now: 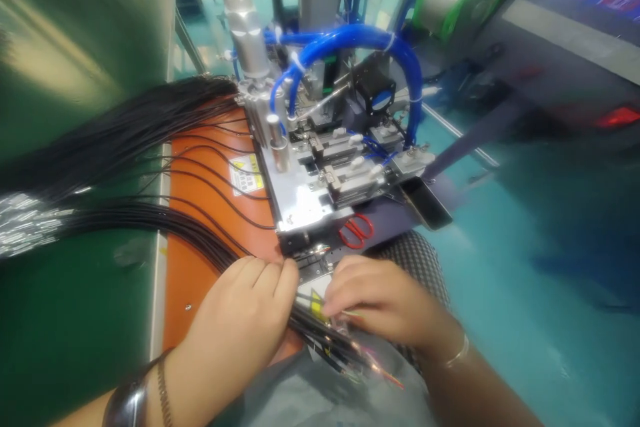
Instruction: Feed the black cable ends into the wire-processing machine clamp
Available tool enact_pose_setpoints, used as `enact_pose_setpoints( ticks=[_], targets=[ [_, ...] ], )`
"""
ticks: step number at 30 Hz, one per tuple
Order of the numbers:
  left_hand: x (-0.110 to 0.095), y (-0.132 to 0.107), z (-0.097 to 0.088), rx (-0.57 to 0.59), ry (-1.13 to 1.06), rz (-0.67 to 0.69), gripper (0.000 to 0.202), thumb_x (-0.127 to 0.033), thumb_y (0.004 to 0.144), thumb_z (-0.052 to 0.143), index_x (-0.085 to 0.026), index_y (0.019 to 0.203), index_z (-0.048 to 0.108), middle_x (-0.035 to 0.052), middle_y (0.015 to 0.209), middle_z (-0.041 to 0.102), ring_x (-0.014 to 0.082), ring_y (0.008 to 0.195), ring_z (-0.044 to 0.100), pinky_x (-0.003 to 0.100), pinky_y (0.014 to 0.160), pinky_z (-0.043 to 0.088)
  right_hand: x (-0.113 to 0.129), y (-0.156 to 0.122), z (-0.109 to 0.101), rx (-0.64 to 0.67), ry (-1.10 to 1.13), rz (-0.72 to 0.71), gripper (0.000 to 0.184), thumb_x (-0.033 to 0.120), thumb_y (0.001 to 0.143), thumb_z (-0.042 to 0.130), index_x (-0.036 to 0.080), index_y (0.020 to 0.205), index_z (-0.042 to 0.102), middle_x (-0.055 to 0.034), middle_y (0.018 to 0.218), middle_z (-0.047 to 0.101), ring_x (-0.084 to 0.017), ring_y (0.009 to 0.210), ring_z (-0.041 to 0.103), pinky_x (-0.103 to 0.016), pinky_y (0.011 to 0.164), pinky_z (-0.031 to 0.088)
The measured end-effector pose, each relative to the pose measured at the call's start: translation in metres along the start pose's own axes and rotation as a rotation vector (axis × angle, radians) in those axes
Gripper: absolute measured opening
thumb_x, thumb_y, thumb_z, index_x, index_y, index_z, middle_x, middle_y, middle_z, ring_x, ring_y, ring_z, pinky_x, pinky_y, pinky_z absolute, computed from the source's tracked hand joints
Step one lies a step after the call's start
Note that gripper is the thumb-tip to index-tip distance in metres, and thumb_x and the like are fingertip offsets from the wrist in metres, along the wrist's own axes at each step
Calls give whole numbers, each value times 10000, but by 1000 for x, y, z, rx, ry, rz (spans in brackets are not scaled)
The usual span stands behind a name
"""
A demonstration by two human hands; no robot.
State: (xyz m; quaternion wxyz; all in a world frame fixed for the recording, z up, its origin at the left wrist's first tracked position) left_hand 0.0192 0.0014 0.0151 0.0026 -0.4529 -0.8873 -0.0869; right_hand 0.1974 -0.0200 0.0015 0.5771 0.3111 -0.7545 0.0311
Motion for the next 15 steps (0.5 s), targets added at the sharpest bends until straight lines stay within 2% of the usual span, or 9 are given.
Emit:
enact_pose_setpoints(
  ticks=[7,15],
  targets=[
    [-2,-2,-4,-7,1,7,482,-100,543,544,-73,1024,566,84,804,617,230,713,561,367,668,499,2,3,9,101,-160,-79,213,109,906,443,155,989,634,-45,948,696,-128,912,577,-275,863,455],
    [-4,0,-4,-31,84,33,388,-57,667,396,-61,1018,562,115,871,666,236,785,610,378,765,478,0,6,8,193,-199,20,209,134,875,470,187,995,633,-14,1063,689,-128,980,592,-256,913,427]
  ],
)
Point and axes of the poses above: each hand's wrist, its own y-axis towards the middle knuckle, its own z-axis out of the palm, x = y × z, the point moved 3 cm from there along y, towards the middle knuckle
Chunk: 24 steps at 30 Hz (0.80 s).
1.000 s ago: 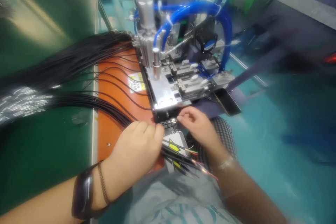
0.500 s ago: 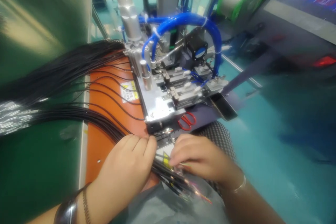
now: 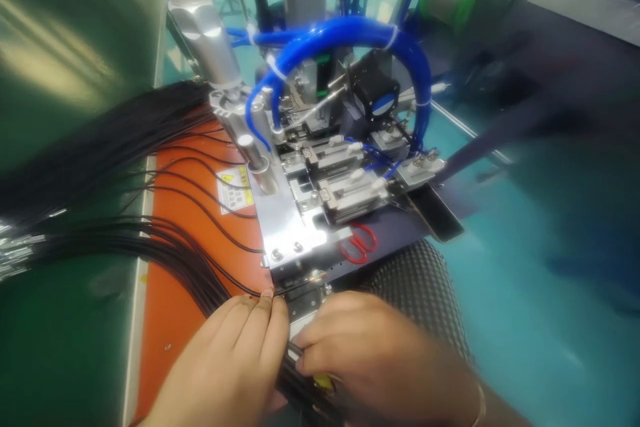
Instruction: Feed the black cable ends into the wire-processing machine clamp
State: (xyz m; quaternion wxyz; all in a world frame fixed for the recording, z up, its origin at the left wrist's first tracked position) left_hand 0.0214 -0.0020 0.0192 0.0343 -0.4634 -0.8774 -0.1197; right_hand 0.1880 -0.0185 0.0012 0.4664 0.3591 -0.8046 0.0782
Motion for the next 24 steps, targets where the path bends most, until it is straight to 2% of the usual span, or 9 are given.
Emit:
enact_pose_setpoints(
  ticks=[5,9,17,24],
  targets=[
    [3,2,-1,37,13,26,394,-52,681,370,-82,1023,564,103,885,674,215,782,618,356,759,490,-2,-1,-1,12,-22,28,215,128,887,474,203,994,644,27,1097,674,-103,1016,567,-224,952,405],
    [4,0,1,36,18,37,451,-44,651,402,-139,1069,540,68,937,683,204,827,622,332,773,499,-4,-1,4,51,-91,10,207,155,897,483,210,1009,648,32,1161,649,-105,1024,551,-248,962,403],
    [1,2,1,33,29,23,442,-53,595,401,-87,1006,559,103,877,675,218,748,615,353,721,501,-3,1,2,76,-60,-30,242,110,886,435,177,1002,637,1,1084,688,-91,1058,565,-239,997,378],
    [-1,-1,-1,53,45,48,396,-89,630,445,-78,1002,582,111,867,668,235,748,606,368,718,495,0,-1,5,68,-96,30,240,121,876,463,183,1034,633,9,1169,649,-114,1054,555,-255,966,397]
  ],
)
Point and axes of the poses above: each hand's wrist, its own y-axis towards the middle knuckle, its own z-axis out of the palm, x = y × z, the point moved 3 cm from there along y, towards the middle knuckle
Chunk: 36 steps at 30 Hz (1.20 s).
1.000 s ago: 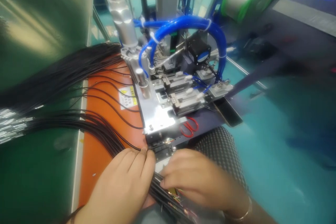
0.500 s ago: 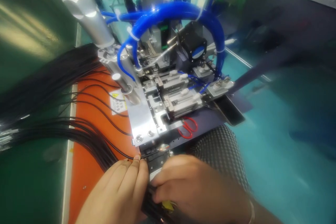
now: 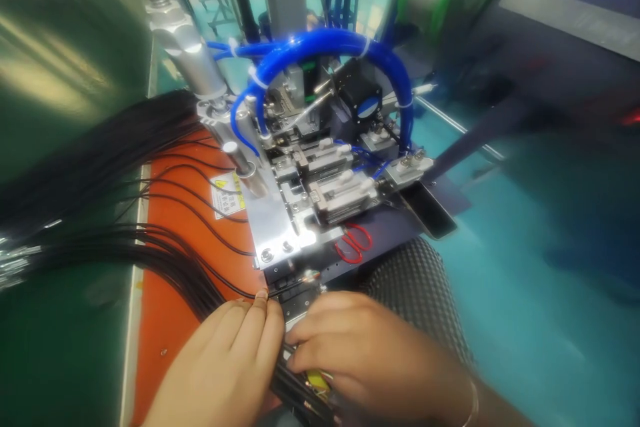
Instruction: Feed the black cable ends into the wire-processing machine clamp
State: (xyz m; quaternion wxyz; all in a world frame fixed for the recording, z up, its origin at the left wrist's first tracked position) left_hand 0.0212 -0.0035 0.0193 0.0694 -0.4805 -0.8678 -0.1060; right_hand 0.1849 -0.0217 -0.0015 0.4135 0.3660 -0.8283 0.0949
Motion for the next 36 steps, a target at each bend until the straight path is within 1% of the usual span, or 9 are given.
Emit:
enact_pose_setpoints(
  ticks=[6,9,13,16,20,27,30,33,36],
  targets=[
    [2,1,0,9,1,-11,421,-90,627,430,-97,1018,587,99,862,662,227,739,598,360,701,492,1,1,-2,18,43,26,257,124,891,434,194,1041,630,-7,1150,659,-137,1059,557,-275,956,402],
    [2,3,0,1,0,-6,433,-82,599,442,-94,1007,586,103,871,666,229,750,600,356,706,497,0,1,-1,15,58,23,246,113,878,445,190,1030,622,-7,1130,662,-131,1039,561,-275,945,406],
    [3,2,0,24,-27,-26,469,-75,565,450,-100,1017,571,107,901,665,233,762,604,361,718,507,-2,1,-1,13,76,10,215,134,869,473,186,1023,613,-4,1132,657,-134,1014,563,-266,930,413],
    [4,-1,2,22,-55,-38,482,-60,565,431,-108,1027,562,99,909,664,221,759,607,350,709,511,-2,1,-2,6,25,14,191,149,889,480,198,1015,615,20,1142,655,-128,1018,561,-248,936,404],
    [7,-2,3,-16,-82,-33,447,-40,611,409,-117,1025,560,86,876,663,204,724,602,337,674,506,-1,1,-2,-21,-62,-10,195,156,885,508,204,1040,618,48,1168,645,-118,1031,559,-240,949,392],
    [9,0,2,-26,-57,-21,406,-33,650,421,-112,1024,555,83,869,660,211,741,597,353,707,483,-4,2,-3,6,57,-20,238,129,872,469,181,1041,629,9,1177,648,-105,1059,546,-223,975,384],
    [7,1,1,-36,-66,-18,426,-35,612,436,-98,1014,561,87,860,657,213,730,593,352,697,484,-2,3,-4,-25,57,-2,244,112,872,462,169,1029,639,-6,1157,657,-122,1030,556,-237,962,395],
    [4,2,2,-16,-70,-35,452,-55,557,455,-84,990,583,79,799,643,213,685,578,348,654,490,2,3,-4,-50,45,14,233,92,864,478,162,1014,642,-13,1108,672,-130,1000,561,-235,944,400],
    [3,3,2,-10,-61,-52,440,-63,550,477,-93,969,609,67,771,630,206,664,566,344,634,497,6,3,-3,-67,38,34,220,72,849,505,157,1003,638,-19,1069,679,-130,980,565,-230,924,400]
  ],
)
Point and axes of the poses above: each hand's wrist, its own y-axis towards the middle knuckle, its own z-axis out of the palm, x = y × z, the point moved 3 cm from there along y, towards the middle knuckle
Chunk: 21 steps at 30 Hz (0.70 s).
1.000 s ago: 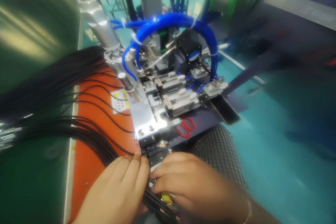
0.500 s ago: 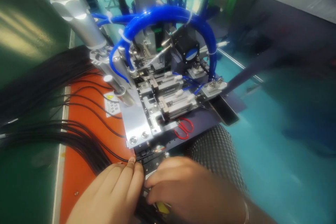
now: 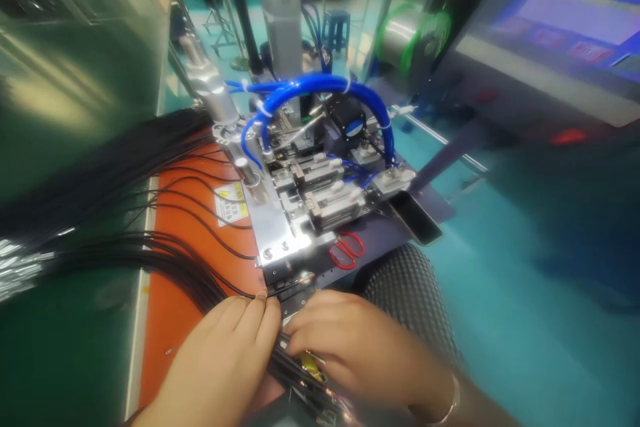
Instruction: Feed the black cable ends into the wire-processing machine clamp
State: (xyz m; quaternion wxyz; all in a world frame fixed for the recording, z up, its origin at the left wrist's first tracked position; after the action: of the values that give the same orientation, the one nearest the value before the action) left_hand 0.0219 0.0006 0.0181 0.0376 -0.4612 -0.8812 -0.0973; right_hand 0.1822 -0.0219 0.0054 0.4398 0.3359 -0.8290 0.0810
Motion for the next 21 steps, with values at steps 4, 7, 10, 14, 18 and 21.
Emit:
enact_pose_setpoints(
  ticks=[4,7,10,14,18,21],
  targets=[
    [0,0,1,47,-25,-27,344,-62,589,500,-136,899,629,53,758,613,202,644,550,340,598,492,2,0,1,-19,-4,27,206,66,846,529,156,992,643,-22,1032,685,-129,966,569,-228,913,396],
    [1,0,2,91,-51,-40,310,-44,615,497,-147,878,624,46,749,600,205,643,546,348,596,490,3,2,0,-29,12,34,192,58,845,540,157,969,649,-19,991,690,-119,930,576,-220,897,396],
    [3,-1,3,119,-72,-44,324,-16,626,485,-148,893,611,42,751,588,213,662,546,361,609,487,4,4,1,-57,22,38,224,30,831,536,163,971,649,-18,972,690,-119,906,577,-226,882,400],
    [7,-3,7,136,-110,-49,354,16,648,461,-159,927,592,35,765,576,216,685,536,370,622,482,6,6,4,-129,53,49,307,-3,807,536,183,1023,651,-19,1030,689,-132,961,574,-244,913,392],
    [8,-3,9,151,-135,-62,364,35,668,422,-177,913,589,29,780,574,213,705,535,385,645,488,5,7,7,-160,54,47,275,40,830,555,171,1048,658,-30,1052,692,-139,975,578,-244,916,397],
    [10,-2,10,154,-132,-74,354,34,656,419,-178,879,595,34,786,584,216,713,544,390,651,494,6,10,6,-161,57,47,261,51,843,547,173,1042,665,-30,1044,696,-138,970,582,-244,917,400]
  ],
)
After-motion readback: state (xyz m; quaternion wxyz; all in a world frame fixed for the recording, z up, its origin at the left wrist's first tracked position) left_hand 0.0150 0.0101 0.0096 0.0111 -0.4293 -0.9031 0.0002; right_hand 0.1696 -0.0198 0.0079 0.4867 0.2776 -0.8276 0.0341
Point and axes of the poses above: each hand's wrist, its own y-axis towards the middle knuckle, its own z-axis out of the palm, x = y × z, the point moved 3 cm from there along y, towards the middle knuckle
